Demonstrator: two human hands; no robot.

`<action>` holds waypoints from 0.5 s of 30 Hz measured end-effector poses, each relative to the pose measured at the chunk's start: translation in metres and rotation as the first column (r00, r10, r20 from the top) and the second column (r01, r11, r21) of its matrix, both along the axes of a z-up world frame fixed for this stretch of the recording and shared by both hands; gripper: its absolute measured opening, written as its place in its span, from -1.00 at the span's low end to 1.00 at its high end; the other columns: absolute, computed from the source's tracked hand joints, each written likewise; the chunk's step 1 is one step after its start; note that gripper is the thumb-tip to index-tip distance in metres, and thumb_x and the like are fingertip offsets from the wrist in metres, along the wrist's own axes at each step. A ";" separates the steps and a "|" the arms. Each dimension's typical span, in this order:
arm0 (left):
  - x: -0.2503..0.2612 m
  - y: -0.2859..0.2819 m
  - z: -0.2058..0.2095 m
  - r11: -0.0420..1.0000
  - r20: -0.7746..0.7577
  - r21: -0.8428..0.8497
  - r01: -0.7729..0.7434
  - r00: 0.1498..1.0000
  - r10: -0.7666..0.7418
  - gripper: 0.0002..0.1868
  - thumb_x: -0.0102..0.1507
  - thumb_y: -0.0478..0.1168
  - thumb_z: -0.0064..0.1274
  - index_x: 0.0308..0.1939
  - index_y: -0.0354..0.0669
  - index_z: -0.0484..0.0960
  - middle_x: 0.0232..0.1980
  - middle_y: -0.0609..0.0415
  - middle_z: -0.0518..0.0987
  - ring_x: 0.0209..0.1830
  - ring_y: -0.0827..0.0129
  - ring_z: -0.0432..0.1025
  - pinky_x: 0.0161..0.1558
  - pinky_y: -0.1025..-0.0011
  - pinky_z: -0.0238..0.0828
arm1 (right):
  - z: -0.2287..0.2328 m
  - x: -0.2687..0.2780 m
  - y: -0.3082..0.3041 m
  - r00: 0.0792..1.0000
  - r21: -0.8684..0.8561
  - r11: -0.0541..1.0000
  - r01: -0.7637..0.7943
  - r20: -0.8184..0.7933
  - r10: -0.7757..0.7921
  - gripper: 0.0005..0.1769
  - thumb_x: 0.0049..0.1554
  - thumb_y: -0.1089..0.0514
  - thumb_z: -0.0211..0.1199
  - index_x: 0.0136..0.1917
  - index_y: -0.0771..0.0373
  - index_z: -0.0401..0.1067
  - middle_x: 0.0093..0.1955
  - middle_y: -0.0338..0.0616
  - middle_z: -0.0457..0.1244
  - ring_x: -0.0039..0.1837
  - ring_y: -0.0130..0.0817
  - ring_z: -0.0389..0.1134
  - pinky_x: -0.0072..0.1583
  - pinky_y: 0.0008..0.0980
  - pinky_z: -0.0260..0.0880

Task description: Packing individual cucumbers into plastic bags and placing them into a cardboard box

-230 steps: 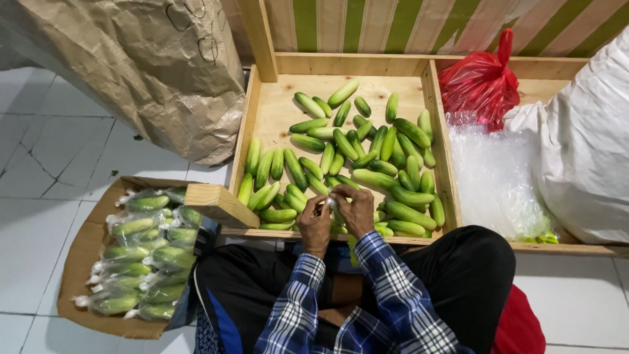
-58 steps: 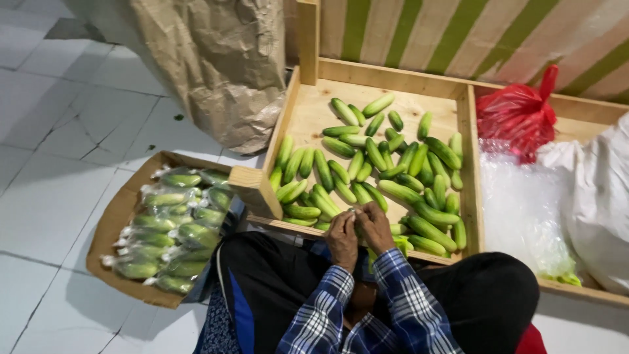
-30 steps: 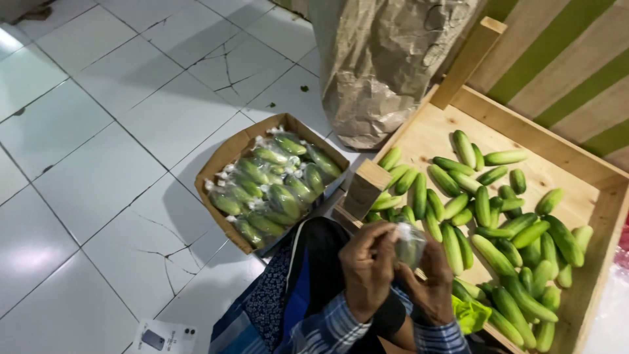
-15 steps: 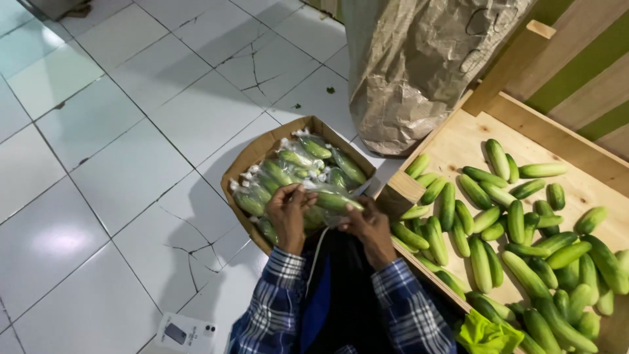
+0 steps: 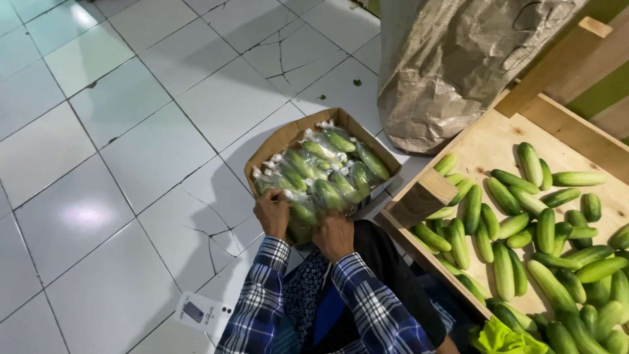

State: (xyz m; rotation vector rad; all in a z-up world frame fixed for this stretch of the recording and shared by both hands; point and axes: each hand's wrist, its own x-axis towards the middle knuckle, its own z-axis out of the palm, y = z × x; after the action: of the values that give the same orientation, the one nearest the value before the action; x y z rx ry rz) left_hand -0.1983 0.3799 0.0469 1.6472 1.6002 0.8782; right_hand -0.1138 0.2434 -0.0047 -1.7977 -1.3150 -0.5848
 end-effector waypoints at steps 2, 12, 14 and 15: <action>-0.005 0.010 -0.029 0.999 -0.041 0.012 0.032 0.999 -0.031 -0.91 0.15 -0.14 0.17 -0.31 0.13 0.76 -0.36 0.11 0.71 -0.18 0.04 0.62 -0.11 0.11 0.57 | 0.010 0.002 0.000 0.999 -0.074 0.997 -0.038 0.004 0.039 -0.86 0.14 0.15 0.13 -0.26 0.13 0.43 -0.28 -0.04 0.31 -0.26 -0.05 0.34 -0.22 -0.05 0.31; -0.017 0.010 -0.053 0.982 -0.136 0.076 0.171 0.978 -0.160 -0.81 0.21 -0.09 0.10 -0.15 0.08 0.75 -0.19 -0.02 0.73 -0.10 -0.11 0.60 -0.01 -0.05 0.52 | -0.032 -0.003 0.000 0.998 -0.469 0.883 0.007 0.063 0.026 -0.77 0.10 -0.03 0.16 -0.03 -0.01 0.55 -0.25 -0.16 0.35 0.05 -0.10 0.42 0.29 0.20 0.18; -0.019 -0.001 -0.016 0.973 -0.145 0.047 0.225 0.966 -0.216 -0.68 0.18 -0.10 0.15 0.00 -0.01 0.70 -0.11 -0.13 0.71 -0.03 -0.18 0.56 0.04 -0.12 0.49 | -0.014 -0.011 -0.001 0.998 -0.483 0.875 0.039 0.068 -0.007 -0.81 0.13 -0.04 0.14 -0.11 0.02 0.51 -0.28 -0.18 0.33 -0.02 -0.11 0.41 0.27 0.19 0.18; -0.018 -0.006 0.002 0.962 -0.148 0.020 0.273 0.952 -0.267 -0.52 0.14 -0.11 0.19 0.15 -0.10 0.66 -0.02 -0.23 0.69 0.05 -0.26 0.53 0.09 -0.18 0.46 | -0.005 -0.014 -0.001 0.996 -0.495 0.866 0.070 0.079 -0.035 -0.80 0.15 -0.04 0.12 -0.18 0.04 0.47 -0.32 -0.20 0.31 -0.10 -0.13 0.39 0.26 0.19 0.19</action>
State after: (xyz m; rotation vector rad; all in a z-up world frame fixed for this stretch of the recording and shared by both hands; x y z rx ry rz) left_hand -0.2167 0.3739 0.0486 1.9406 1.4116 0.6663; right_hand -0.1282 0.2427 -0.0099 -2.2522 -1.5708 -0.3506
